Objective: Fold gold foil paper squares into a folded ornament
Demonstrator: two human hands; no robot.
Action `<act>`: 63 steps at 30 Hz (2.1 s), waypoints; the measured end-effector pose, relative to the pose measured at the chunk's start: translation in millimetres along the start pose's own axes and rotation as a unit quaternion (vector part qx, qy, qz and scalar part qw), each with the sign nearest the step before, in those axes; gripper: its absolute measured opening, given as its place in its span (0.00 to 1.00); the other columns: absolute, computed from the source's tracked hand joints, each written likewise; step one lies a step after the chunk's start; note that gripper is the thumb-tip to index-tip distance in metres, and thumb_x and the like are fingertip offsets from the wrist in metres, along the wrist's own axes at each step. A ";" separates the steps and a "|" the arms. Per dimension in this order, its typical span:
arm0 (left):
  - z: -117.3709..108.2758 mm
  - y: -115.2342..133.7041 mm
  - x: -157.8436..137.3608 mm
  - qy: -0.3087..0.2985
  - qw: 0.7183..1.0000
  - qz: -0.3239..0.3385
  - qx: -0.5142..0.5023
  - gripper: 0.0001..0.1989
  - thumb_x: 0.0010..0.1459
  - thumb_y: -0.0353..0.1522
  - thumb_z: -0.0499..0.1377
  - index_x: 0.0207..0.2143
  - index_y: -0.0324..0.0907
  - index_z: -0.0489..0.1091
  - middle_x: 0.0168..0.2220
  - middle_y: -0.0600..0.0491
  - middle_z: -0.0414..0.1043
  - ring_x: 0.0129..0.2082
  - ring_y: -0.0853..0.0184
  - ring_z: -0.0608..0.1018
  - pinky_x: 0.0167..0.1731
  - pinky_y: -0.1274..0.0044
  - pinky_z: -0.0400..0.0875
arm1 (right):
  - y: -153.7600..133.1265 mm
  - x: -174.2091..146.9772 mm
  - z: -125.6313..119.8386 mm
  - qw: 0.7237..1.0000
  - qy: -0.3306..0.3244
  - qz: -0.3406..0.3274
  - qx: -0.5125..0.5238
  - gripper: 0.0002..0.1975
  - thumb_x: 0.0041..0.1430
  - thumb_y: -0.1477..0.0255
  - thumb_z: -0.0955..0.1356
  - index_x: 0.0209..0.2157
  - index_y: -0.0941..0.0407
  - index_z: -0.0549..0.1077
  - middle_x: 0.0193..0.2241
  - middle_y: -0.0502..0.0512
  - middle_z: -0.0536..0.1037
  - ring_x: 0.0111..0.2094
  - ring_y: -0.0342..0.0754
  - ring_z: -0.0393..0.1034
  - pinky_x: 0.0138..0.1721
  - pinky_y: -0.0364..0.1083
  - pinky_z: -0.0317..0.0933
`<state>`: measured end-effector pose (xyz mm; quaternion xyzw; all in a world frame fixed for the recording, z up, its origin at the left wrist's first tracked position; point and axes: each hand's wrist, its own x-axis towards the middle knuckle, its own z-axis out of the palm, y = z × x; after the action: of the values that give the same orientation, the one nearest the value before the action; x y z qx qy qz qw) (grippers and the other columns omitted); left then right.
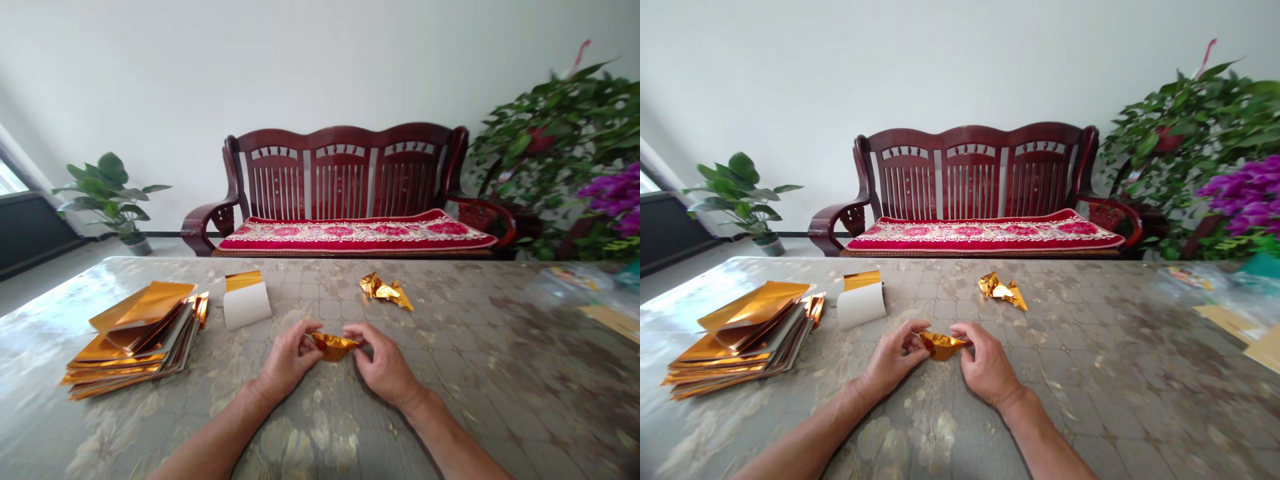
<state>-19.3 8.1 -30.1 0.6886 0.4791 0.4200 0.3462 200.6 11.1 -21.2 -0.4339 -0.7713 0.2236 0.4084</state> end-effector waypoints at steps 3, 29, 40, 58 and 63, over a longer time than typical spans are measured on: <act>-0.2 -0.6 0.7 -0.003 1.000 0.001 -0.004 0.18 0.52 0.28 0.62 0.47 0.40 0.69 0.28 0.56 0.74 0.26 0.72 0.75 0.28 0.81 0.69 | 0.0 0.6 -0.2 1.000 -0.001 -0.003 -0.002 0.20 0.51 0.83 0.63 0.45 0.54 0.71 0.40 0.53 0.79 0.40 0.47 0.75 0.45 0.46 0.69; -1.6 -1.3 6.4 0.013 0.990 -0.053 -0.127 0.15 0.54 0.34 0.60 0.44 0.41 0.77 0.31 0.53 0.80 0.23 0.69 0.78 0.29 0.77 0.75 | 0.6 6.3 -0.4 0.999 0.030 -0.029 0.034 0.12 0.56 0.81 0.65 0.35 0.54 0.77 0.35 0.53 0.79 0.38 0.47 0.74 0.43 0.46 0.67; -1.8 -0.5 4.9 -0.042 0.989 -0.046 -0.131 0.10 0.52 0.31 0.62 0.39 0.40 0.77 0.23 0.56 0.75 0.22 0.71 0.75 0.26 0.81 0.70 | 9.3 9.1 4.1 0.997 0.020 0.018 0.066 0.12 0.52 0.81 0.65 0.32 0.55 0.79 0.32 0.54 0.79 0.35 0.47 0.74 0.39 0.45 0.67; -3.2 -11.8 8.4 0.028 0.998 -0.036 -0.051 0.05 0.53 0.33 0.63 0.27 0.40 0.72 0.23 0.56 0.74 0.24 0.70 0.74 0.26 0.81 0.66 | 4.4 10.4 5.4 0.984 0.026 0.108 0.138 0.08 0.51 0.73 0.68 0.32 0.56 0.79 0.30 0.54 0.81 0.33 0.49 0.75 0.38 0.46 0.67; -3.2 -10.8 8.2 0.050 0.998 -0.023 -0.029 0.06 0.53 0.33 0.63 0.26 0.40 0.71 0.23 0.56 0.72 0.24 0.70 0.72 0.26 0.81 0.64 | 6.5 9.9 10.1 0.972 0.041 0.147 0.177 0.10 0.49 0.71 0.69 0.36 0.56 0.78 0.32 0.55 0.82 0.33 0.50 0.76 0.39 0.47 0.68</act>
<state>-24.6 19.4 -36.3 0.6454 0.4992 0.4592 0.3511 192.6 23.0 -27.2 -0.4721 -0.6303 0.3960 0.4722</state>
